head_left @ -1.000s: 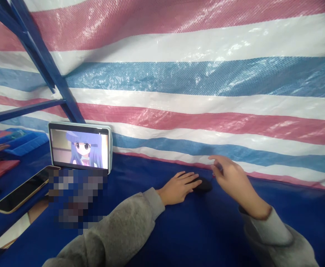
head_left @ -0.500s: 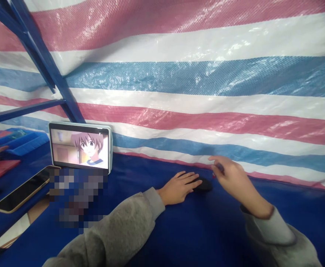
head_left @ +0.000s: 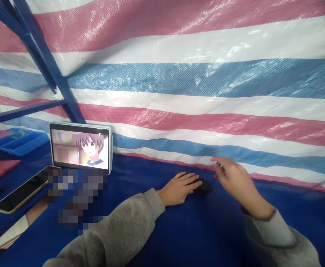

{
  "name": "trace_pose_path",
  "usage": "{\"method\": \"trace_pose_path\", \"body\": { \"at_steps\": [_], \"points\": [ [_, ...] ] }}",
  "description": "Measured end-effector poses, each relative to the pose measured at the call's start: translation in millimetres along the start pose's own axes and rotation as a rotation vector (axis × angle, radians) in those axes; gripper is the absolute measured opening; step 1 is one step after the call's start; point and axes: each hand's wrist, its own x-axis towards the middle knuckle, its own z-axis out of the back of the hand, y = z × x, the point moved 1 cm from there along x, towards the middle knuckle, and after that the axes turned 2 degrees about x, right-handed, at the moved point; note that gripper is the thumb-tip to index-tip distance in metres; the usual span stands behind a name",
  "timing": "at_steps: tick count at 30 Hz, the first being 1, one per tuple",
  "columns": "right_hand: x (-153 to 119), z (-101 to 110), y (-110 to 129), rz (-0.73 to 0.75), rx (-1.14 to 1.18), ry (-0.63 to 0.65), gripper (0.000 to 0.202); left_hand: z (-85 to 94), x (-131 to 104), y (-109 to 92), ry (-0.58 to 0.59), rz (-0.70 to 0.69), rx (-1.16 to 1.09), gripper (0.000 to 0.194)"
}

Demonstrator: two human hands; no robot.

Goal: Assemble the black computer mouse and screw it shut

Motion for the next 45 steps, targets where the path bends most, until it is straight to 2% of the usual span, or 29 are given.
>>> {"method": "trace_pose_path", "body": {
  "at_steps": [5,10,14,18,23,27,32,37,41,45],
  "points": [
    [0,0,1,0.024,-0.022,0.044,0.03,-1.2,-1,1,-0.002,-0.005,0.001,0.049],
    [0,1,1,0.031,-0.022,0.013,0.029,0.3,0,0,-0.004,0.0,-0.006,0.05],
    [0,-1,-6,0.023,-0.017,0.065,0.029,0.6,0,0,-0.006,0.0,-0.004,0.049],
    [1,0,-14,-0.007,0.012,0.046,0.031,0.4,0,-1,-0.005,0.007,0.002,0.051],
    [1,2,-6,0.103,0.045,0.078,0.031,0.8,0,0,-0.006,-0.003,-0.002,0.05],
    [2,1,-5,0.03,0.022,0.041,0.029,1.4,0,0,-0.009,-0.003,0.0,0.049],
    [1,1,-2,0.091,-0.023,0.059,0.029,2.4,0,-1,-0.012,-0.005,-0.006,0.049],
    [0,0,0,0.05,-0.011,0.011,0.026,1.9,0,-1,-0.006,0.002,-0.012,0.051],
    [0,-1,0,0.099,0.007,0.06,0.029,1.1,0,0,-0.002,0.003,-0.008,0.051],
    [0,-1,-5,-0.016,-0.123,0.074,0.029,1.5,0,-1,-0.002,-0.003,-0.005,0.05]
  ]
}}
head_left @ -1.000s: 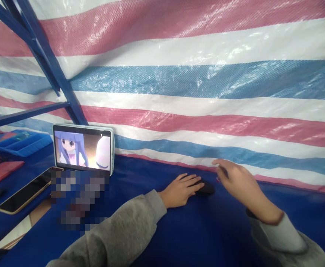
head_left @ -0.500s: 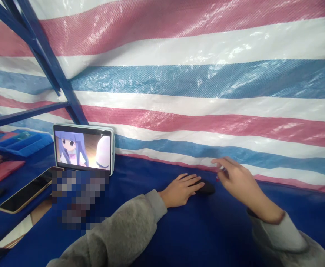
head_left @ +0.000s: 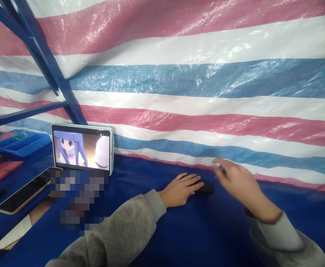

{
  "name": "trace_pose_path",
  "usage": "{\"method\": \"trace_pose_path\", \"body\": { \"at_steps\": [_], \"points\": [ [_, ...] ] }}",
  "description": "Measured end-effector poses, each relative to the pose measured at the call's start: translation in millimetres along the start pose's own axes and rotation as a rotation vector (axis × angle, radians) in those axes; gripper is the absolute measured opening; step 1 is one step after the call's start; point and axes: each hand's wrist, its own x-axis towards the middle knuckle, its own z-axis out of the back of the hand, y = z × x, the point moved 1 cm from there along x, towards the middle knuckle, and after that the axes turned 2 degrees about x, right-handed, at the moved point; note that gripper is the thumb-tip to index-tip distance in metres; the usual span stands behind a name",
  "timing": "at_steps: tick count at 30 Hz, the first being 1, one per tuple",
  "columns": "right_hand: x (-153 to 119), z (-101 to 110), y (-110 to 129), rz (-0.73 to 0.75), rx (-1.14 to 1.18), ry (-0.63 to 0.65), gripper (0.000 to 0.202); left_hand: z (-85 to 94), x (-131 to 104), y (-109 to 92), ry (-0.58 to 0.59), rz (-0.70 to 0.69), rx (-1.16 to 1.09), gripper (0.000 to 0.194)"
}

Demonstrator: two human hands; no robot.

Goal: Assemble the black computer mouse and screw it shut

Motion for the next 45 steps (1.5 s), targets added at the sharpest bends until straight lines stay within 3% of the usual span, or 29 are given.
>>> {"method": "trace_pose_path", "body": {
  "at_steps": [3,8,12,18,45],
  "points": [
    [0,0,-6,-0.089,-0.087,0.031,0.033,0.9,0,-1,0.001,0.0,0.004,0.05],
    [0,1,-6,-0.038,0.008,0.017,0.032,1.7,0,-1,0.005,0.003,0.007,0.05],
    [-1,4,-3,-0.082,0.03,-0.015,0.028,0.6,0,0,0.0,0.002,0.009,0.051],
    [-1,9,3,-0.13,0.004,0.074,0.031,0.4,0,0,0.0,-0.001,-0.001,0.05],
    [0,8,7,-0.164,-0.089,0.145,0.039,0.4,0,0,0.002,-0.004,-0.008,0.05]
  ]
}}
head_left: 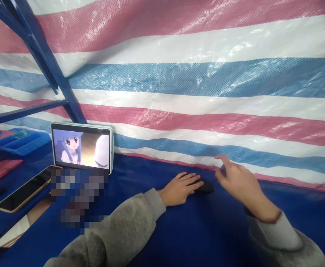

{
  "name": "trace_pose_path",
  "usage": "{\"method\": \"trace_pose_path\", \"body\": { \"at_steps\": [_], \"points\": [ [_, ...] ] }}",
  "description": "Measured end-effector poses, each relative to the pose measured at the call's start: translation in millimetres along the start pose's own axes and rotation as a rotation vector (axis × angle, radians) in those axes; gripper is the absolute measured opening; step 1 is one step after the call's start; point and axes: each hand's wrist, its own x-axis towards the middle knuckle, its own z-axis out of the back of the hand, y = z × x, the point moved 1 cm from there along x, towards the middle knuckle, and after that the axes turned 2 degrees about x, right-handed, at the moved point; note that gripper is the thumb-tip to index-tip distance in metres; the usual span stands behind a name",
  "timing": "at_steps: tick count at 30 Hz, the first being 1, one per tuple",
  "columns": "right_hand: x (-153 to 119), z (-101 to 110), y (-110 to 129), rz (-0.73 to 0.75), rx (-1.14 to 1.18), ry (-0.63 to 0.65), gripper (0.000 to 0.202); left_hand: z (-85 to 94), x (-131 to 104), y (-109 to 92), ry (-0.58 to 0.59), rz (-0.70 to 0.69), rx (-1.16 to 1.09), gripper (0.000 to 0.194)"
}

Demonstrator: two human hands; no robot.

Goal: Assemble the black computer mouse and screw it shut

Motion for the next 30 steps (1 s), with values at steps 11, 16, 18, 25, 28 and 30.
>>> {"method": "trace_pose_path", "body": {
  "at_steps": [11,16,18,25,28,30],
  "points": [
    [-0.8,1.3,0.2,0.015,0.049,-0.049,0.032,1.4,0.5,-0.7,0.011,0.009,-0.003,0.05],
    [0.2,0.2,0.4,-0.002,0.033,-0.049,0.037,1.3,0.4,-0.8,0.01,0.013,-0.007,0.05],
    [0.4,0.2,0.4,-0.012,0.028,-0.03,0.039,1.6,0.5,-1.0,0.012,0.013,-0.009,0.05],
    [0.6,0.8,-0.3,0.001,0.024,-0.028,0.038,2.3,0.6,-1.3,0.015,0.02,-0.005,0.049],
    [0.4,2.7,-0.6,-0.002,0.043,-0.024,0.038,2.7,0.5,-1.5,0.016,0.016,0.001,0.049],
    [0.3,6.0,-1.0,-0.02,0.062,-0.023,0.039,2.6,0.5,-1.5,0.011,0.015,-0.003,0.049]
  ]
}}
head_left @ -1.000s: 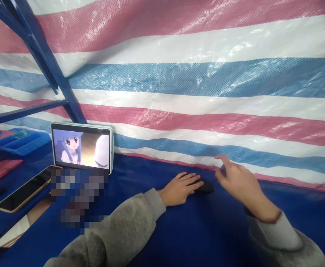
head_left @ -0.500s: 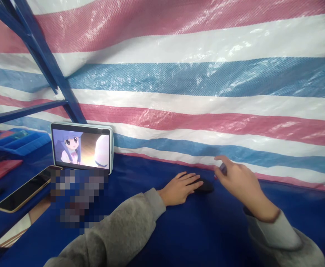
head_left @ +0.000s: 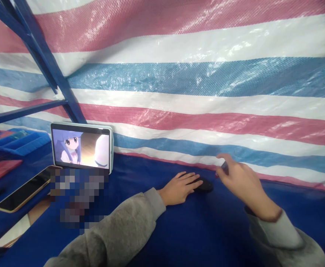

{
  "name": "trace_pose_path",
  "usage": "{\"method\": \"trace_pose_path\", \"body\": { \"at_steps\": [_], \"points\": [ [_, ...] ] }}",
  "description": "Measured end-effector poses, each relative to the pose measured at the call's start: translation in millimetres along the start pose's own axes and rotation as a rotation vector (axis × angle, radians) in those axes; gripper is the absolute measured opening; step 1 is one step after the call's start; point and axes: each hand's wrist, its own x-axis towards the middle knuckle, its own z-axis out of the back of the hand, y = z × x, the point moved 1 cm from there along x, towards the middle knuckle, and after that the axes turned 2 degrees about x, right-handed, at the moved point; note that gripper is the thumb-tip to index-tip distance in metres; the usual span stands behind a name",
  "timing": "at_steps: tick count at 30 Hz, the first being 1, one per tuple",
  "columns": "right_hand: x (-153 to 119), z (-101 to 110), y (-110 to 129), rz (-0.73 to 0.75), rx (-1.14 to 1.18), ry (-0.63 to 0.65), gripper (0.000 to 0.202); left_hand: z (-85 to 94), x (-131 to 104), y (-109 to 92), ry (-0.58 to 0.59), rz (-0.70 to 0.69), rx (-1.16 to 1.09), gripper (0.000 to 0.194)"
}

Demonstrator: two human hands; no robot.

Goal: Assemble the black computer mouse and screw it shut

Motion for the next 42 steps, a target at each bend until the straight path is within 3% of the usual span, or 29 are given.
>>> {"method": "trace_pose_path", "body": {
  "at_steps": [8,10,13,16,23,28,33,35,39,42],
  "points": [
    [0,19,-10,-0.016,0.228,-0.072,0.036,-0.7,0,1,-0.01,0.012,-0.046,0.05],
    [-2,19,-14,0.051,0.329,0.017,0.035,1.1,0,1,-0.016,0.019,-0.061,0.051],
    [-7,11,-17,0.204,0.46,0.267,0.032,2.6,0,2,-0.035,0.069,-0.085,0.058],
    [-14,0,-17,0.28,0.482,0.439,0.028,1.3,-1,4,-0.043,0.15,-0.104,0.059],
    [-25,-35,-20,0.412,0.468,0.562,0.026,0.1,0,8,-0.105,0.221,-0.202,0.046],
    [-36,-58,-17,0.417,0.331,0.556,0.025,5.2,2,12,-0.146,0.3,-0.32,0.039],
    [-43,-59,-5,0.449,0.333,0.534,0.014,7.6,4,14,-0.107,0.39,-0.338,0.032],
    [-42,-57,-2,0.443,0.367,0.446,0.009,6.6,4,14,-0.108,0.399,-0.304,0.03],
    [-38,-66,-5,0.376,0.409,0.111,0.021,1.1,5,14,-0.092,0.388,-0.207,0.035],
    [-37,-86,-10,0.334,0.42,0.077,0.043,-3.6,4,16,-0.081,0.376,-0.174,0.038]
  ]
}}
